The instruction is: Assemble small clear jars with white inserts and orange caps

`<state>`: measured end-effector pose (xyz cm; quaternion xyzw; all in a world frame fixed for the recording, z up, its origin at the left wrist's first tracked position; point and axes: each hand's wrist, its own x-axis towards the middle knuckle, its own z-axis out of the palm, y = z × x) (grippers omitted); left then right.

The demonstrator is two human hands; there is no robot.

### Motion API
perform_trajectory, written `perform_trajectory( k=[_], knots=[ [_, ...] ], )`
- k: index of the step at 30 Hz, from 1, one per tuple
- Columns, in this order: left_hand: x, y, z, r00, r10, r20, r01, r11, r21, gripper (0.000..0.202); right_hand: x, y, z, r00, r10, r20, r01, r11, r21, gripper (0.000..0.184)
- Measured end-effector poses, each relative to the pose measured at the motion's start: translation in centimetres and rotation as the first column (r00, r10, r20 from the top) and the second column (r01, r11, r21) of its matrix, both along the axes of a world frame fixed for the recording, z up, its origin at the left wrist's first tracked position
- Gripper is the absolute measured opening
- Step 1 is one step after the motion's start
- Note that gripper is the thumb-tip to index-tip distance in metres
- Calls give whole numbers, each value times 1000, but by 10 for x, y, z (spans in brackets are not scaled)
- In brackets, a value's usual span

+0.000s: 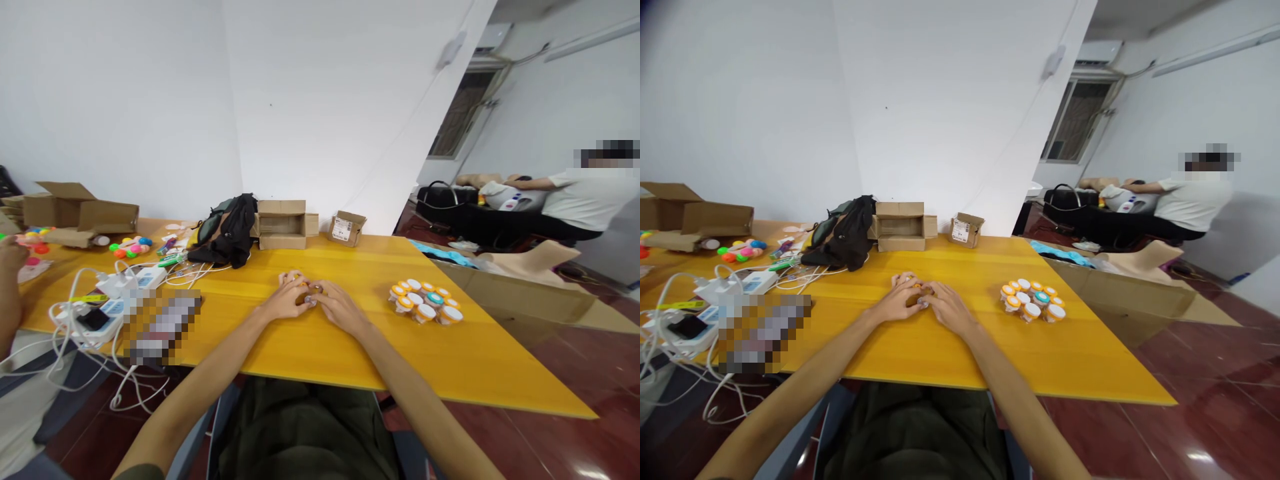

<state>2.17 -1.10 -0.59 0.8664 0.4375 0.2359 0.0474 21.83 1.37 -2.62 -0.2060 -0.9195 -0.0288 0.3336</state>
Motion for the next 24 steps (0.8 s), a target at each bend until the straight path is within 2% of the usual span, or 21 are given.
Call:
perform_trajectory(
  k=[13, 24],
  knots=[
    [0, 1, -1, 1000, -15, 17, 15, 1000, 14, 20, -1, -2, 3, 1000, 17, 3, -17, 1000, -24, 32],
    [1, 1, 1, 1000, -11, 4, 11, 1000, 27, 16, -7, -1, -2, 993, -4, -118, -22, 977, -212, 24]
  ],
)
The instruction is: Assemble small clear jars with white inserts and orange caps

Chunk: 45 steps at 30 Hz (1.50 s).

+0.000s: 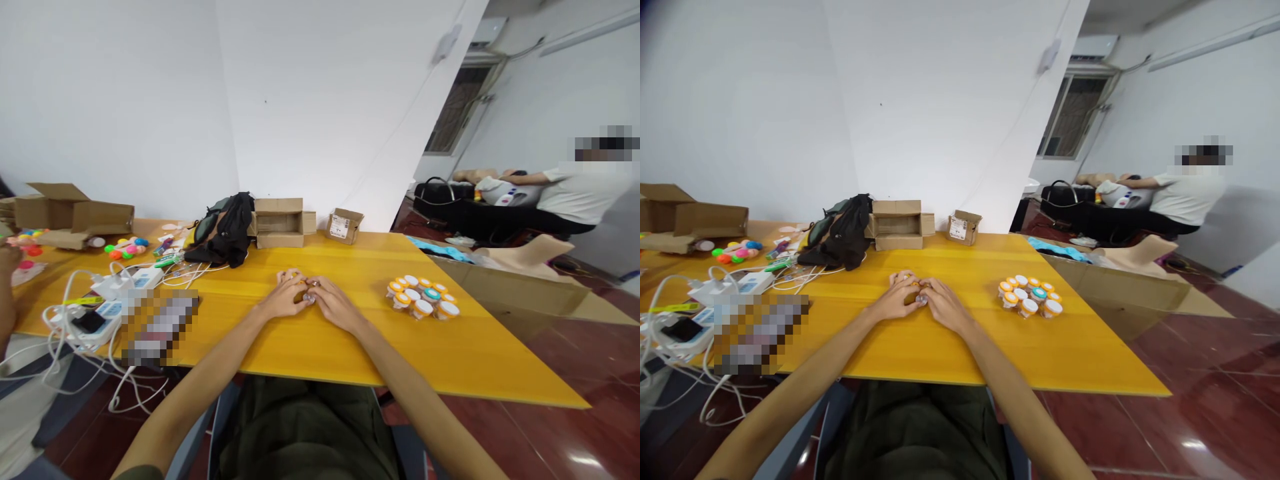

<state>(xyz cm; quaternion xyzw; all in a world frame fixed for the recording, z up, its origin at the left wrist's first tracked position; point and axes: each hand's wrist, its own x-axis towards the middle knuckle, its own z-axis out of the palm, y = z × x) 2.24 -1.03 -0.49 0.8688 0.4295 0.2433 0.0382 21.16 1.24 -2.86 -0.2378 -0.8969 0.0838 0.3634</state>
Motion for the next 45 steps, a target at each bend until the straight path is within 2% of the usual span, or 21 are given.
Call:
perform_trajectory(
  k=[7, 16, 27, 37, 45],
  knots=[
    [0, 1, -1, 1000, -11, -8, 11, 1000, 9, 17, -1, 0, 2, 1000, -9, 16, 10, 1000, -25, 18],
    [-1, 3, -3, 1000, -13, -4, 13, 1000, 0, 17, -2, 2, 3, 997, -26, 79, 22, 999, 49, 18],
    [-2, 2, -1, 999, -25, -26, 25, 1000, -11, 17, -2, 2, 4, 984, -82, 158, 74, 996, 55, 16],
    [-1, -1, 2, 1000, -10, 28, 10, 1000, -21, 20, 1, 5, 2, 997, -73, 4, 73, 997, -4, 16],
    [1, 2, 0, 996, 20, 84, -19, 1000, -12, 12, 4, 7, 2, 994, -110, -21, 109, 994, -24, 20]
  ],
)
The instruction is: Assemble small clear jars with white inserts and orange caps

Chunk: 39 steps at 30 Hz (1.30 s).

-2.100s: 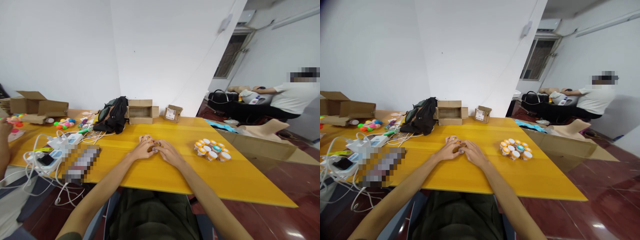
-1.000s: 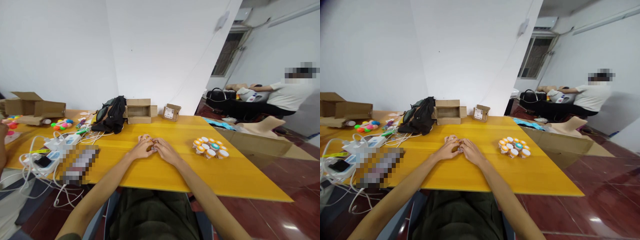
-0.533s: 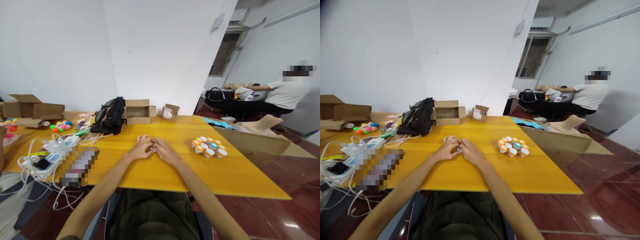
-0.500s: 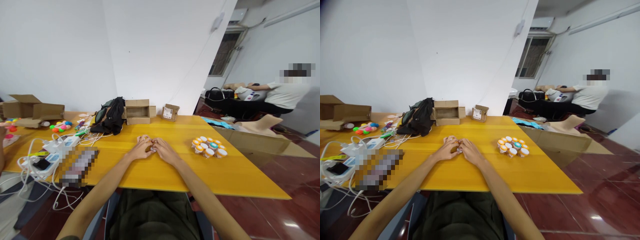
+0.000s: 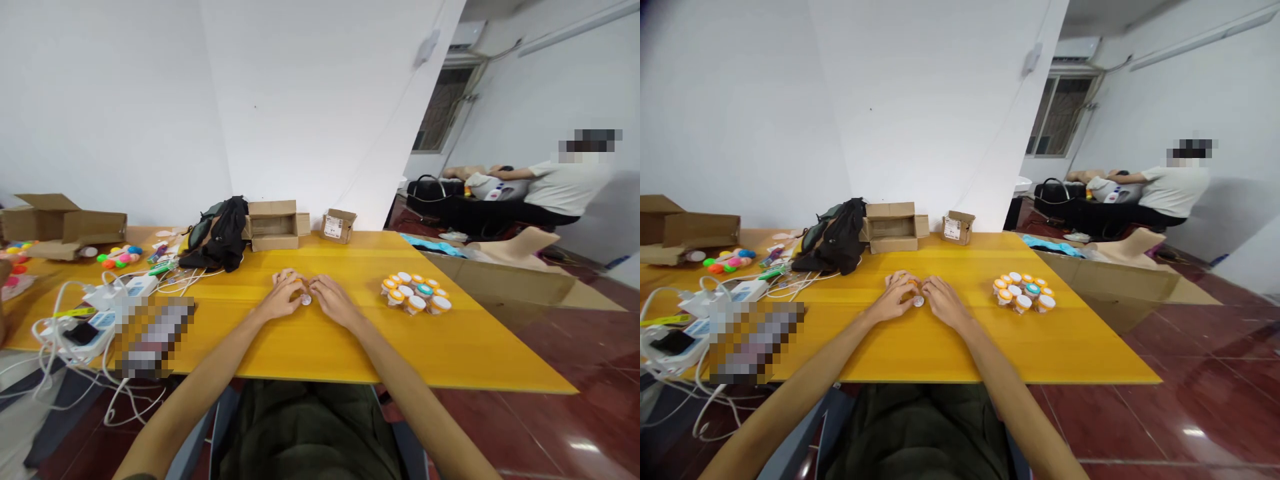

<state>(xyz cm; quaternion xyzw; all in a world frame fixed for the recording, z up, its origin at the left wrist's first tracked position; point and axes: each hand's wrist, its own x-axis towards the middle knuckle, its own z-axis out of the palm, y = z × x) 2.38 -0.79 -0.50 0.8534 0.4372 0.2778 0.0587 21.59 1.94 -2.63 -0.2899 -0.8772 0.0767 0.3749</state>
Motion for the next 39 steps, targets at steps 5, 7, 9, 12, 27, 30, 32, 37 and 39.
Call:
perform_trajectory(
  k=[5, 7, 9, 12, 27, 30, 32, 37, 39],
  knots=[
    [2, 2, -1, 1000, -5, -18, 5, 1000, -27, 14, 2, 1, -1, 1000, -26, 12, 27, 997, -67, 17],
    [2, 2, -1, 1000, 0, -19, 0, 1000, -30, 14, 1, 1, -1, 1000, -6, 14, 7, 996, -92, 17],
    [3, 2, 0, 1000, 7, -20, -7, 999, -31, 13, 1, -1, 0, 1000, 26, 15, -24, 993, -115, 19],
    [4, 1, 2, 1000, 12, -27, -12, 999, -30, 12, 0, -4, 2, 998, 49, 25, -45, 986, -160, 23],
    [0, 0, 4, 1000, 6, -21, -6, 1000, 7, 11, -8, -8, 1, 993, 101, -60, -115, 940, -321, 27],
    [-3, 1, 3, 998, 57, 8, -57, 998, 34, 11, -9, -6, -1, 988, 122, -95, -147, 926, -346, 29],
    [-5, 2, 3, 995, 98, 27, -100, 994, 42, 12, -9, -4, -3, 984, 135, -113, -166, 923, -348, 33],
    [-8, 6, 1, 985, 165, 45, -167, 985, 43, 21, -10, -1, -7, 984, 132, -121, -166, 927, -335, 42],
    [-9, 7, -1, 985, 171, 35, -173, 984, 48, 24, -9, -2, -6, 987, 108, -121, -143, 930, -337, 44]
  ],
)
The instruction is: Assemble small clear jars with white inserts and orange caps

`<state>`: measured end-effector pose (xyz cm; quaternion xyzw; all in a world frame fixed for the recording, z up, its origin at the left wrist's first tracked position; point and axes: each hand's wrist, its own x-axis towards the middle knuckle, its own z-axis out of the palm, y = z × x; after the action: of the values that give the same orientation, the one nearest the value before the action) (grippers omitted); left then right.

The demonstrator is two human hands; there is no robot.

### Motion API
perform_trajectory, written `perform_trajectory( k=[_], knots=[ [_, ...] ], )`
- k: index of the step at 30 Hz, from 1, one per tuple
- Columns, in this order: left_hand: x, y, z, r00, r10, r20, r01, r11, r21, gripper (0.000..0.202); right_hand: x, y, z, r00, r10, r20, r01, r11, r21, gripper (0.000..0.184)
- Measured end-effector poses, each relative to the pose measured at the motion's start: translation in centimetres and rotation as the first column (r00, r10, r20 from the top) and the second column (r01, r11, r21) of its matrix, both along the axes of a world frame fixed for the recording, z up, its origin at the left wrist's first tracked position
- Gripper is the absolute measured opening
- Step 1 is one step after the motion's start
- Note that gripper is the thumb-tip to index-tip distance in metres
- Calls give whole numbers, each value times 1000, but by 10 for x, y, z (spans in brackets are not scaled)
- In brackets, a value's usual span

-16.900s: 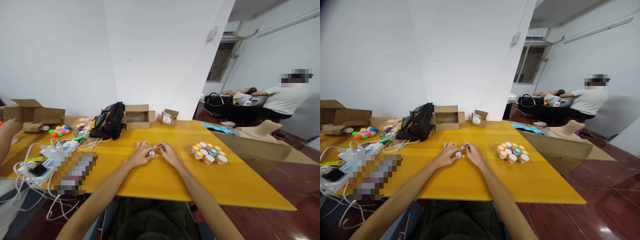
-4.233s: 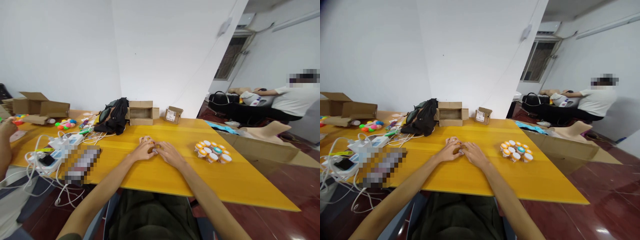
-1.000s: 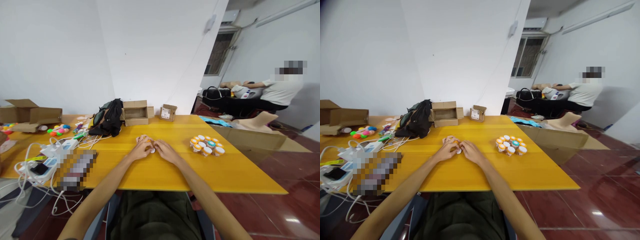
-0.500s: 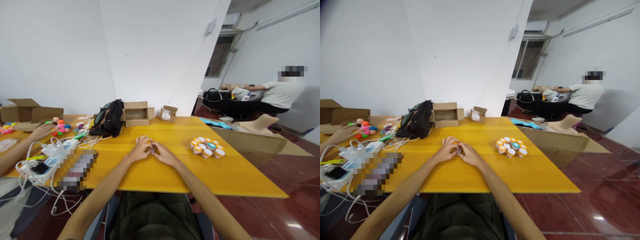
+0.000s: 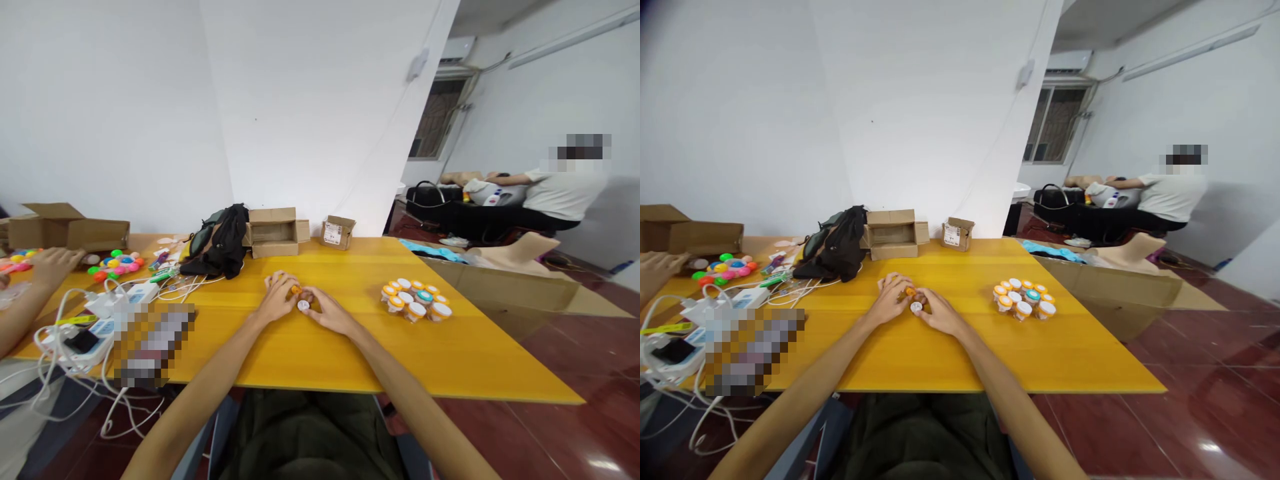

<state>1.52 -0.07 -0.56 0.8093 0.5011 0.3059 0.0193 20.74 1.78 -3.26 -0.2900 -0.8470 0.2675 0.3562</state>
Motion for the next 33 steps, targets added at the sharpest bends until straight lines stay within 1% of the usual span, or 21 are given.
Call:
perform_trajectory(
  k=[2, 6, 11, 14, 17, 21, 24, 27, 29, 31, 33],
  knots=[
    [-1, 1, -2, 1000, 1, -16, -1, 1000, 7, 25, 2, 0, 1, 999, -32, -2, 32, 999, 2, 43],
    [-1, 3, -3, 999, -16, -45, 17, 1000, 5, 19, 4, 3, -1, 996, -84, -28, 84, 996, 16, 42],
    [1, 4, -2, 1000, -11, -13, 11, 1000, -27, 15, 5, 10, -6, 990, -118, -75, 119, 993, 16, 42],
    [3, 4, 2, 998, 17, 56, -15, 1000, -27, 11, 5, 10, -5, 989, -118, -86, 120, 993, 19, 38],
    [4, 2, 5, 993, 23, 116, -21, 1000, -22, 12, 4, 7, -1, 986, -108, -128, 115, 992, 55, 34],
    [5, 0, 4, 990, -25, 142, 32, 999, -44, 15, 3, 5, 3, 979, -57, -197, 81, 990, 112, 25],
    [5, 1, 1, 985, -63, 158, 75, 995, -71, 17, 3, 6, 3, 977, -33, -212, 60, 991, 120, 18],
    [5, 2, -1, 980, -75, 182, 93, 991, -96, 18, 3, 6, 3, 974, -33, -225, 55, 994, 91, 14],
    [5, 1, 0, 979, -75, 187, 97, 989, -109, 19, 3, 6, 5, 969, -28, -244, 40, 998, 43, 16],
    [4, 0, 1, 981, -78, 177, 99, 988, -116, 20, 2, 6, 6, 960, -37, -277, 24, 998, -49, 20],
    [2, -2, 3, 985, -80, 150, 98, 988, -117, 22, 3, 8, 8, 949, -75, -307, 17, 982, -188, 26]
  ],
)
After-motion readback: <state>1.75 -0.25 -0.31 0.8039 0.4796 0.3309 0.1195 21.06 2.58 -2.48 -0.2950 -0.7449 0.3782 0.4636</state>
